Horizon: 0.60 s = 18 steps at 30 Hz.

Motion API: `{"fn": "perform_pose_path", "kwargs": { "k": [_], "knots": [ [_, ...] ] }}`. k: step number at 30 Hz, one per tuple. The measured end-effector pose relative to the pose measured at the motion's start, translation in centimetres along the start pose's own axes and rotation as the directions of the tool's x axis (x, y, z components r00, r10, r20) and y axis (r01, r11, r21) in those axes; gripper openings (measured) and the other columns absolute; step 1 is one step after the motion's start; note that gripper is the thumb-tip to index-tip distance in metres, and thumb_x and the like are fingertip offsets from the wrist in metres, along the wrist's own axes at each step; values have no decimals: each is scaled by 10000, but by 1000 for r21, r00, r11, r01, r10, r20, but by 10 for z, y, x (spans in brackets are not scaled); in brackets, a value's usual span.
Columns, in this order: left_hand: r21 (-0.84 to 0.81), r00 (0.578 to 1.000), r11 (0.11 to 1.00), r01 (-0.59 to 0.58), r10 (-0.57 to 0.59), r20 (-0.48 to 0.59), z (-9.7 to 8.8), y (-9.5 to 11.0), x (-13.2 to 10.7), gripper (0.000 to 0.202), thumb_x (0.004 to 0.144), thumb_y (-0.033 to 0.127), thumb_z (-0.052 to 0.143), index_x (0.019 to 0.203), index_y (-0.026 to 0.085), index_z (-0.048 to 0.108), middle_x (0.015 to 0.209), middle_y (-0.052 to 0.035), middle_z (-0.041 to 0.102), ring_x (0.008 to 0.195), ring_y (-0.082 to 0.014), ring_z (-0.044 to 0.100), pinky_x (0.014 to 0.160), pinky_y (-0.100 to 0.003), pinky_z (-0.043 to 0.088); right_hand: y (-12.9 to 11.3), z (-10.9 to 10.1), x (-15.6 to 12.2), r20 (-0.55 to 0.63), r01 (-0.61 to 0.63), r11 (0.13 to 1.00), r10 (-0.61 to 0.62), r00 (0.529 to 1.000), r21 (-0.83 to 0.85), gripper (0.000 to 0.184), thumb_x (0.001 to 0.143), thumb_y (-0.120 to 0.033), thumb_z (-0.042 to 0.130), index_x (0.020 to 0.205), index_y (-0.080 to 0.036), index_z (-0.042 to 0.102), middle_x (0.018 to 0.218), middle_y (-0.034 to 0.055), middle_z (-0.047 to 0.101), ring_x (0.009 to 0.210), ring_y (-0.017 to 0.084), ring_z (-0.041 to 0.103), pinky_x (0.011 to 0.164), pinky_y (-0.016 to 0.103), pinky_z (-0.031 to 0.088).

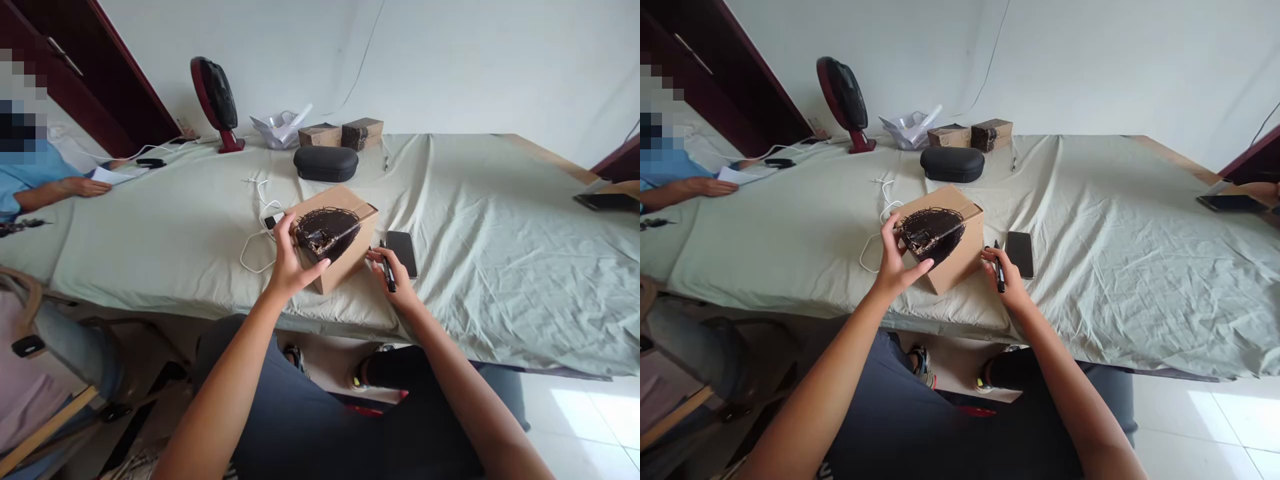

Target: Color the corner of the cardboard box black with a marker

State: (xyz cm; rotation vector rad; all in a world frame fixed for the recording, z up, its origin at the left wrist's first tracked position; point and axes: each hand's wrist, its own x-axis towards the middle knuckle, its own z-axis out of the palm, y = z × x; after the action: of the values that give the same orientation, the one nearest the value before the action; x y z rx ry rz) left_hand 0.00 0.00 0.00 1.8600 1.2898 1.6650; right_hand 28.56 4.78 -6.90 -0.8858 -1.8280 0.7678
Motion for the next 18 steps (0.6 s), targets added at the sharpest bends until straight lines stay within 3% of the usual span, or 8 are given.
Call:
{"fn": "perform_pose_path", "kwargs": {
  "k": [4, 8, 13, 16, 18],
  "knots": [
    [-129, 990, 989, 77, -91, -107, 0, -2, 3, 1054, 736, 709, 874, 1540, 344, 299, 1599, -179, 399, 1415, -401, 558, 1073, -557, 599, -4, -3, -3, -74, -9, 999, 6, 997, -46, 365, 1057, -500, 618, 1341, -280, 553, 1272, 133, 757, 1188, 320, 745, 1045, 510, 595],
    [-218, 961, 967, 128, -176, -214, 1, -11, 6, 978, 756, 789, 789, 1486, 331, 327, 1581, -169, 438, 1384, -375, 586, 1120, -565, 574, -9, -8, -1, -186, -74, 997, 79, 979, 34, 486, 997, -580, 675, 1365, -292, 542, 1303, 123, 706, 1165, 312, 707, 1028, 481, 604],
    [-348, 937, 894, 281, -334, -101, 4, -20, -1, 856, 828, 697, 725, 1541, 406, 350, 1630, -120, 451, 1428, -365, 573, 999, -510, 647, -7, -15, -1, -147, -93, 970, 128, 981, 223, 734, 886, -772, 711, 1431, -318, 524, 1471, 134, 622, 1336, 356, 635, 1108, 512, 583],
    [-308, 956, 912, 271, -292, -21, 1, -23, 1, 796, 823, 521, 772, 1531, 381, 436, 1616, -117, 494, 1426, -352, 587, 1028, -486, 630, -6, -17, 0, -174, -29, 948, 88, 981, 317, 788, 865, -717, 776, 1480, -336, 464, 1685, 126, 452, 1557, 371, 458, 1219, 547, 500],
    [-152, 972, 965, 213, -226, -72, -4, -23, 4, 712, 775, 392, 814, 1440, 323, 571, 1629, -128, 475, 1490, -356, 528, 1042, -435, 613, -5, -16, 3, -217, 33, 919, 57, 975, 393, 768, 882, -666, 788, 1482, -351, 425, 1765, 119, 339, 1623, 364, 372, 1226, 566, 487]
  ]
}}
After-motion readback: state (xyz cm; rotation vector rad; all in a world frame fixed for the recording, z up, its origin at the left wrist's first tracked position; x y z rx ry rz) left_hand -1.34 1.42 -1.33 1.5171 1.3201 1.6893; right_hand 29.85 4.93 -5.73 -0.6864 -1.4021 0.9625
